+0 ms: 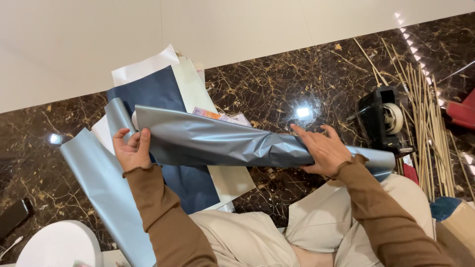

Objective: Wrapping a money bouquet with decorative paper

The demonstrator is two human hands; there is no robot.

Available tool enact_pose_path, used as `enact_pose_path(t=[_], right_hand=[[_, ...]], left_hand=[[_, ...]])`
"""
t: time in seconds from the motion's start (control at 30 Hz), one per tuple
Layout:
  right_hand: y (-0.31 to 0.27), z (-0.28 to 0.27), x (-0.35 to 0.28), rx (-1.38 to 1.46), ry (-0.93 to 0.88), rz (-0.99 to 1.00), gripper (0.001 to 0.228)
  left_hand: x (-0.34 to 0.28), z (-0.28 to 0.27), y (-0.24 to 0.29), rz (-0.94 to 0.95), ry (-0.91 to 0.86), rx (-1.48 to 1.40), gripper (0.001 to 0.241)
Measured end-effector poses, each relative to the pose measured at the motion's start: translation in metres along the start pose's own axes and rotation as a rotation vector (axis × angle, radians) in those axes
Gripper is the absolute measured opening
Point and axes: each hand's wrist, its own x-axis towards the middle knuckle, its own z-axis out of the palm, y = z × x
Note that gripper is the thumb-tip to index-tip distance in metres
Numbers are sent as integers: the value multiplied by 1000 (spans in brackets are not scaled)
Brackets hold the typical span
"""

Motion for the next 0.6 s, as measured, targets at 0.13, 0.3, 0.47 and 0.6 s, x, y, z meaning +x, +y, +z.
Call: enact_pose_path(t=[0.13,0.3,0.47,0.6], right_hand=[[-2,-2,3,29,-38,1,124],[3,-13,10,111,28,20,126],[-3,-30,25,532,173,-19,138],[-34,-37,21,915,224,-31,135]], left_hand=[[-3,7,4,8,67,-14,54],[-28,40,75,381,247,302,63],[-76,79,107,452,273,207,20],[-130,141,82,-105,233,-480,20]])
